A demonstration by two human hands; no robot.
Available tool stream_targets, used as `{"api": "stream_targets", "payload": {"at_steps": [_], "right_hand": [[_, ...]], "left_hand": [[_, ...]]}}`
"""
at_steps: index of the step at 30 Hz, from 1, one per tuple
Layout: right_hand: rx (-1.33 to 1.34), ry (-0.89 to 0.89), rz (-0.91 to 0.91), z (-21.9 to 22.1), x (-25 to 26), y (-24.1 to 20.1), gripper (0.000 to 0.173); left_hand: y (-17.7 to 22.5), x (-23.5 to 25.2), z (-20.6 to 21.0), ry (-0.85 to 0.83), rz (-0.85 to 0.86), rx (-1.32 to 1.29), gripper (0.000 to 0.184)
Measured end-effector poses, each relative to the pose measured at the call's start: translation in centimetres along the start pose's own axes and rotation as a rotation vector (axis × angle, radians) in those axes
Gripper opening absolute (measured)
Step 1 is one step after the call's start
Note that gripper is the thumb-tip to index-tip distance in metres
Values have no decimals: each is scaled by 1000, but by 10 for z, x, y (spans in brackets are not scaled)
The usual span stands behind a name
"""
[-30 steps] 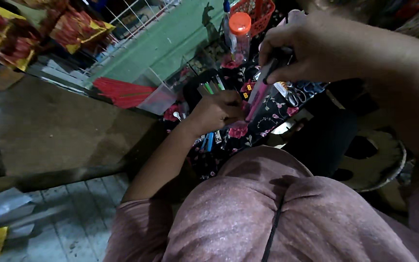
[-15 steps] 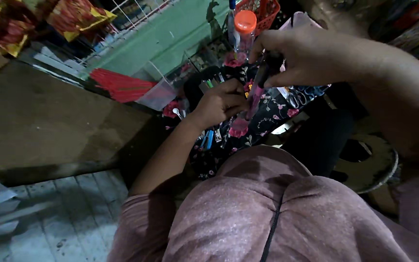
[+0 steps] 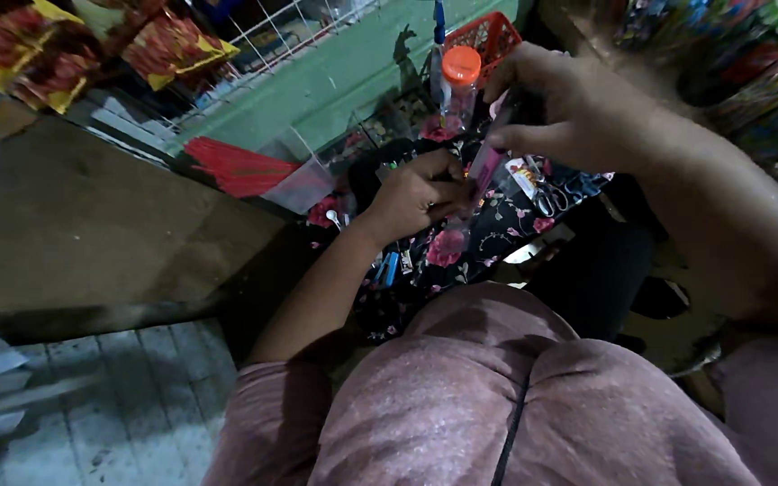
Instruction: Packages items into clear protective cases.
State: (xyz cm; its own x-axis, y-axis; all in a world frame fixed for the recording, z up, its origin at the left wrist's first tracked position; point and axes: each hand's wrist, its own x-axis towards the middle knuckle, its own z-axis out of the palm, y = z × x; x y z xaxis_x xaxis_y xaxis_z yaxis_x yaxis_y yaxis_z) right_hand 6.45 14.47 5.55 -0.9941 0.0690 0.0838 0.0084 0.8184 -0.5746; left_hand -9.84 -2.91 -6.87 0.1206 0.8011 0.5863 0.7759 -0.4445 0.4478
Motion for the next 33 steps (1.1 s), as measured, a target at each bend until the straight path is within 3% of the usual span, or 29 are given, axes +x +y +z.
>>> {"api": "stream_targets", "payload": {"at_steps": [7, 12, 25, 30, 33], "right_hand": [[13, -56, -61, 15, -6, 14, 25], [-25, -163, 11, 22, -6, 15, 31], [-60, -102, 7, 30, -6, 21, 30], [-227, 182, -147, 27, -42, -17, 29], [-320, 373, -330, 40, -73, -35, 18]], "left_hand": [[-2, 5, 5, 28, 1, -13, 15], [-8, 9, 10, 15, -4, -8, 14], [-12, 14, 7, -19, -21, 23, 15], [35, 6, -9, 20, -41, 176, 12], [62, -3, -17, 103, 147, 354, 13]]}}
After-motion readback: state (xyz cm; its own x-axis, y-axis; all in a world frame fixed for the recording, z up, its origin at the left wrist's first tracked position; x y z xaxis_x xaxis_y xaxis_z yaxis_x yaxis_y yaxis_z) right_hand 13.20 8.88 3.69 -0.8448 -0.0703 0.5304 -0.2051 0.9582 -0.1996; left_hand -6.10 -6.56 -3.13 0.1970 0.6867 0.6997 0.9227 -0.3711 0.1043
